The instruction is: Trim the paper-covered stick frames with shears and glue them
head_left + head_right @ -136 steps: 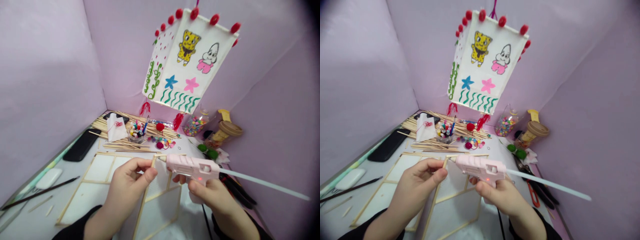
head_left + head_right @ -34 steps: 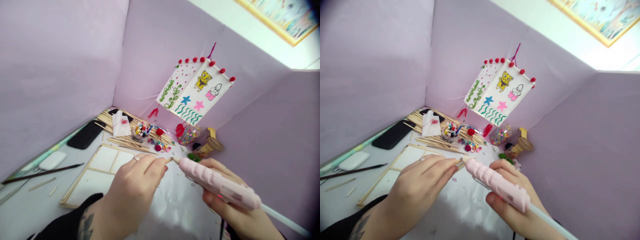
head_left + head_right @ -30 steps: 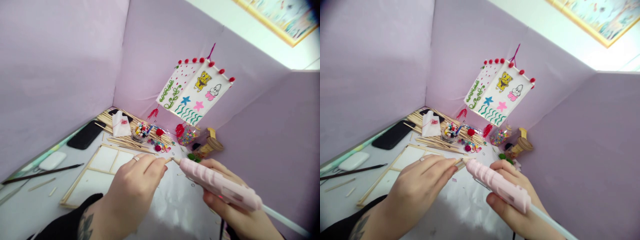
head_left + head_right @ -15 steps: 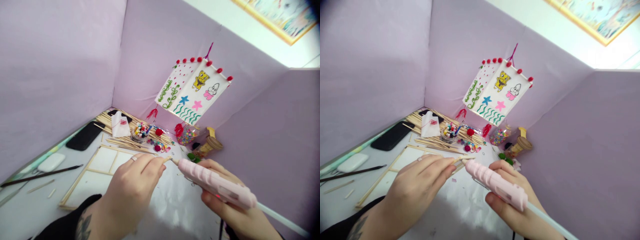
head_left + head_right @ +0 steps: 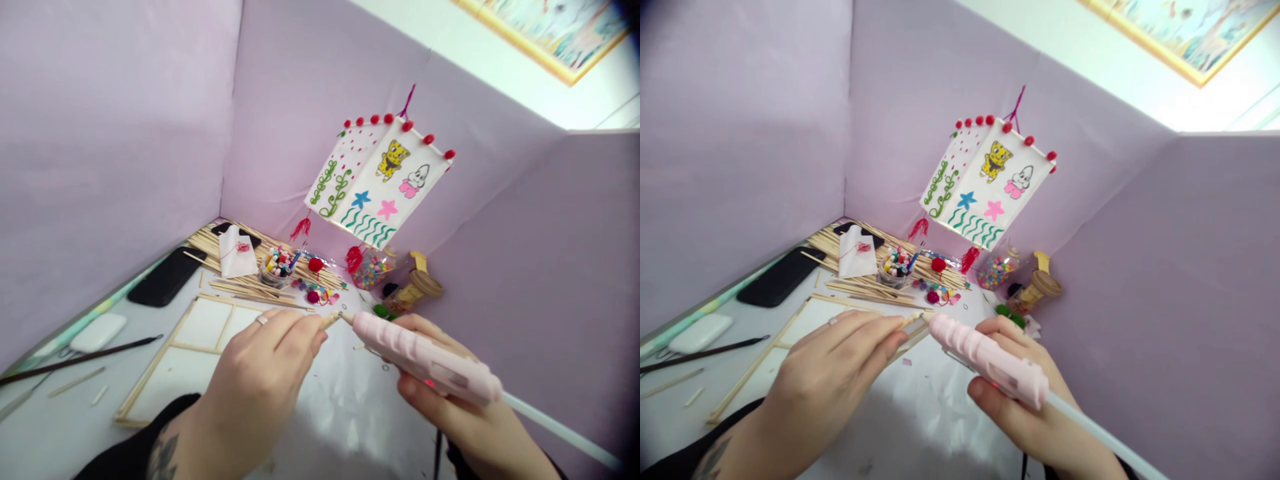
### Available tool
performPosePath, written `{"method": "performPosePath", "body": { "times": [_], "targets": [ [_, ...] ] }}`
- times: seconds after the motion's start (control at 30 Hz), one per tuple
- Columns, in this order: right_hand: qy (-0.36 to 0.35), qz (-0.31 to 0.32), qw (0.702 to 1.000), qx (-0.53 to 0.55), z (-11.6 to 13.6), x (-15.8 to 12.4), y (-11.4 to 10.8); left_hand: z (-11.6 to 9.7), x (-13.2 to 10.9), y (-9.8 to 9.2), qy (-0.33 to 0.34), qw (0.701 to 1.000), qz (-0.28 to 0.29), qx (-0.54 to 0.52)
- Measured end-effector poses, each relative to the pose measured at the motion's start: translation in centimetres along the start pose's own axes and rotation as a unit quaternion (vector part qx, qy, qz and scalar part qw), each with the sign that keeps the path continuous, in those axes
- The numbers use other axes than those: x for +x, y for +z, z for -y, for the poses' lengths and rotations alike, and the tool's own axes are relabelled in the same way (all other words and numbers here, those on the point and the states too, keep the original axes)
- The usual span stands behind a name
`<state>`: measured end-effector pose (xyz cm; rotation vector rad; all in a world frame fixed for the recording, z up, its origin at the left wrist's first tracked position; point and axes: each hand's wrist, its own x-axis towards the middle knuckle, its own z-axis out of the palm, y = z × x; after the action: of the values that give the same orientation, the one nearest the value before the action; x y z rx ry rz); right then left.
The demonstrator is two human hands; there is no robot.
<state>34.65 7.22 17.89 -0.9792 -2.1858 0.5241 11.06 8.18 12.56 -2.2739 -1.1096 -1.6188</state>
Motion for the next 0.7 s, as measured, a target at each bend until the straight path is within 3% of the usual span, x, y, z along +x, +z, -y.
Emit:
{"method": "performPosePath", "body": {
  "times": [0.5,0.6,0.7],
  "targets": [
    [0.022,0.009,0.995,0.094,-0.5,-0.1,0.6,0.1,0.0,0.2,0.005,1.000,-0.002,0.001],
    [0.054,0.012,0.973,0.224,-1.5,-0.8,1.2,0.2,-0.1,0.5,0.000,1.000,-0.004,0.005],
    [0.046,-0.051,0.924,0.377,-2.7,-0.9,2.0,0.3,-0.2,0.5,0.000,1.000,-0.015,-0.008]
  ]
}}
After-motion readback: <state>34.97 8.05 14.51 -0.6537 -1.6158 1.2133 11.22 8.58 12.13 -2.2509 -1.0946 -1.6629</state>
